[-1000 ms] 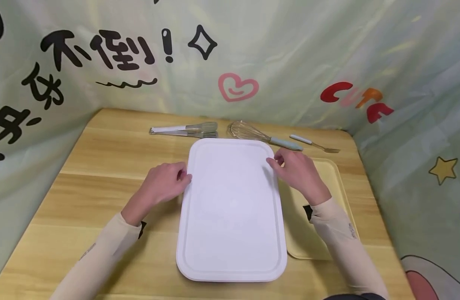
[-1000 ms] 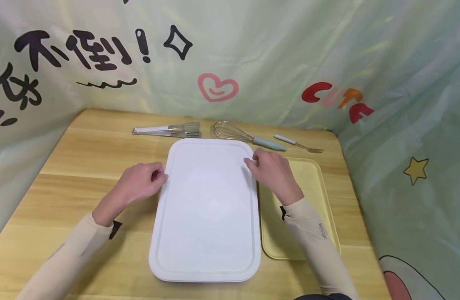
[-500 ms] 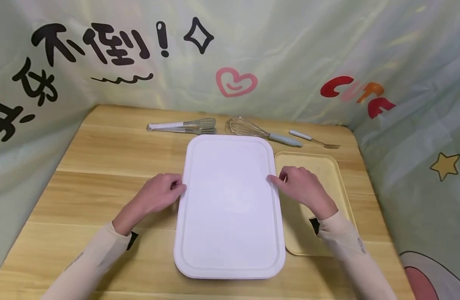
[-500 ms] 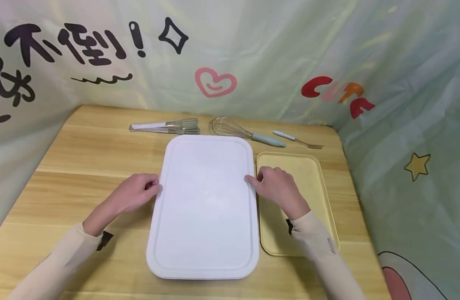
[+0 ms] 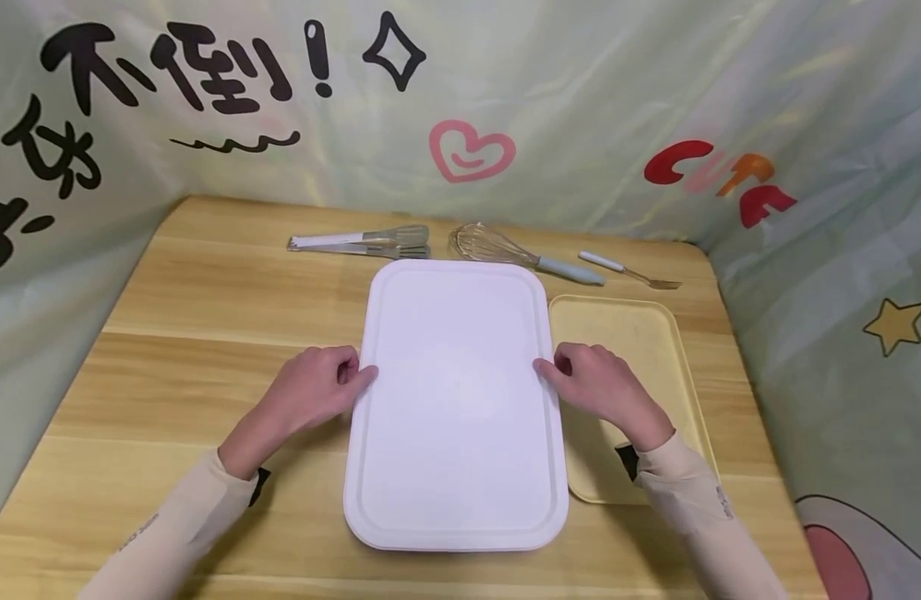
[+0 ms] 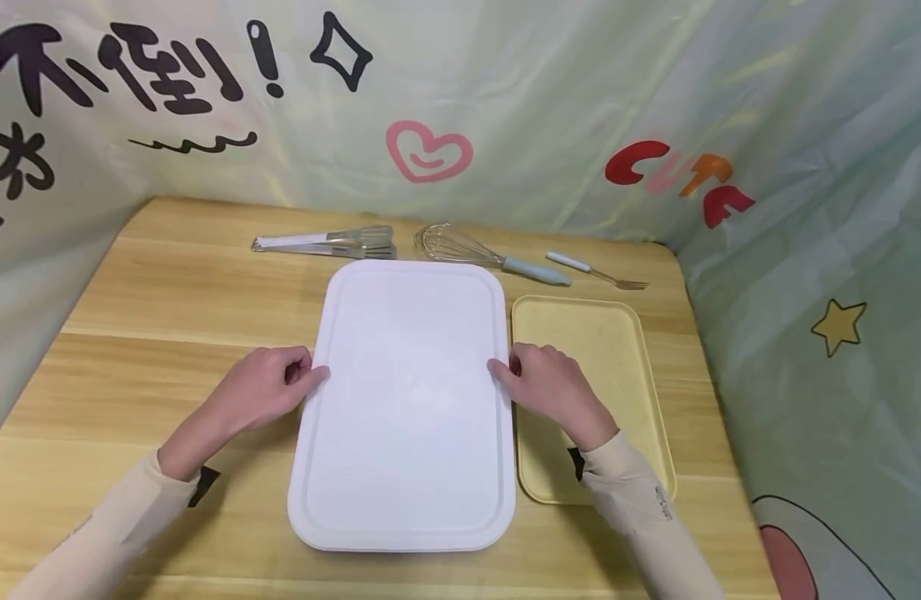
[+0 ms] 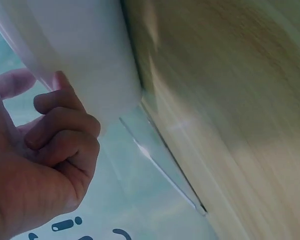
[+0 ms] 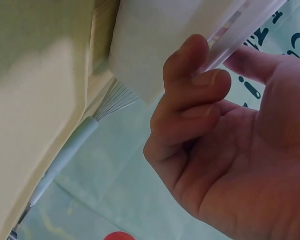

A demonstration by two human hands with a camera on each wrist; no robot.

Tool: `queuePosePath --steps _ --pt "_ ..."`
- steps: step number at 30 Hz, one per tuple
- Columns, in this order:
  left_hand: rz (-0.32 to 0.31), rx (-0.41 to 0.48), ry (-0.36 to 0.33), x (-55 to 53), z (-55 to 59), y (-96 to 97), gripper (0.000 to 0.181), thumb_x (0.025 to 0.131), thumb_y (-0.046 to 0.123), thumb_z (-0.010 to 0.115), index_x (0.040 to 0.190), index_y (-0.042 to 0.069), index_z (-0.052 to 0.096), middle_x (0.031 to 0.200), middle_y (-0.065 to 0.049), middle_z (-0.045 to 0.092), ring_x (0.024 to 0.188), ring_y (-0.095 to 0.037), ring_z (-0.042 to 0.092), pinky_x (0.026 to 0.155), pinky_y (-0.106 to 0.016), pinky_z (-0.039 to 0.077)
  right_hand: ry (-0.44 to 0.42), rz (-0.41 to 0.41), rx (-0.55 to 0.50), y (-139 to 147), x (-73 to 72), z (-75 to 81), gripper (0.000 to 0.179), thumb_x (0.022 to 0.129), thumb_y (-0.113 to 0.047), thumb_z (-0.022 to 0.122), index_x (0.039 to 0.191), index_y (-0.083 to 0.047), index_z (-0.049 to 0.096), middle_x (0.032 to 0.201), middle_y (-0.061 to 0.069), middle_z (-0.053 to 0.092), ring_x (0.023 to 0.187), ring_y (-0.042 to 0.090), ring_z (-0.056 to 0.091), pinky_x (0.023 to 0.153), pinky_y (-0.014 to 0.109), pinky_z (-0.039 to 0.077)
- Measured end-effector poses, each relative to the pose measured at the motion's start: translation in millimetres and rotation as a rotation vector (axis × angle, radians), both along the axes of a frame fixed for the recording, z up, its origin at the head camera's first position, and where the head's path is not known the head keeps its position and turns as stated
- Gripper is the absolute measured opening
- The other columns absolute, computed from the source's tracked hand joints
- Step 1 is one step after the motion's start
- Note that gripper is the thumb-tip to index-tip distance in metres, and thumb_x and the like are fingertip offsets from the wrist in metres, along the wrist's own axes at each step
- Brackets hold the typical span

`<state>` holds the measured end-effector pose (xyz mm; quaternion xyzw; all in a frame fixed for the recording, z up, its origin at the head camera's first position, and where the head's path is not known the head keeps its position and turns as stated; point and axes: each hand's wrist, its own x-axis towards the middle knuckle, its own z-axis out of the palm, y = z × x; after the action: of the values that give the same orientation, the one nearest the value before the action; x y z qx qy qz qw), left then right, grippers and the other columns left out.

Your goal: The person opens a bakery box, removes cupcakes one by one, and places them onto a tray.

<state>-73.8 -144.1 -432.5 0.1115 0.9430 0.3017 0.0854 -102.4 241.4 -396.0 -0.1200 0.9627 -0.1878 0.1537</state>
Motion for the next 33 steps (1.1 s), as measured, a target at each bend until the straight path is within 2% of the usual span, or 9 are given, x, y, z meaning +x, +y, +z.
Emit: queuePosePath --steps 7,14,24,33 --pt "0.013 -0.025 0.000 0.6 2.1 3.0 0.038 0.096 0.040 0.059 0.065 0.018 0.052 0.057 0.005 0.048 0.055 -0.014 0.046 0.056 -0.030 0.037 0.012 0.002 0.014 -4 -0.3 3.3 0.042 0.100 -0.039 0.052 0.067 -0.014 0.049 0.059 -0.001 0.044 0.054 0.016 0.043 0.052 0.031 0.035" --pt "0.018 0.010 -0.016 0.9 3.7 4.2 0.039 0.097 0.034 0.057 0.063 0.015 0.050 0.056 0.004 0.045 0.053 -0.014 0.042 0.054 -0.029 0.035 0.014 -0.001 0.014 -7 -0.2 6.8 0.043 0.100 -0.037 0.052 0.064 -0.014 0.045 0.057 -0.001 0.040 0.053 0.016 0.041 0.051 0.030 0.033" --pt "0.028 0.048 0.023 3.5 6.3 3.0 0.041 0.099 0.031 0.054 0.063 0.014 0.043 0.056 0.005 0.035 0.052 -0.012 0.035 0.052 -0.028 0.031 0.028 0.002 0.034 -11 1.2 13.2 0.043 0.100 -0.037 0.051 0.065 -0.013 0.045 0.057 -0.001 0.041 0.053 0.017 0.042 0.051 0.031 0.034" --pt "0.089 0.089 0.049 8.0 18.7 -14.5 0.044 0.103 0.033 0.052 0.065 0.015 0.038 0.058 0.005 0.028 0.053 -0.012 0.030 0.052 -0.027 0.028 0.071 0.038 -0.016 -28 1.2 18.7 0.046 0.101 -0.038 0.050 0.062 -0.015 0.040 0.056 -0.002 0.035 0.051 0.016 0.037 0.051 0.030 0.031"
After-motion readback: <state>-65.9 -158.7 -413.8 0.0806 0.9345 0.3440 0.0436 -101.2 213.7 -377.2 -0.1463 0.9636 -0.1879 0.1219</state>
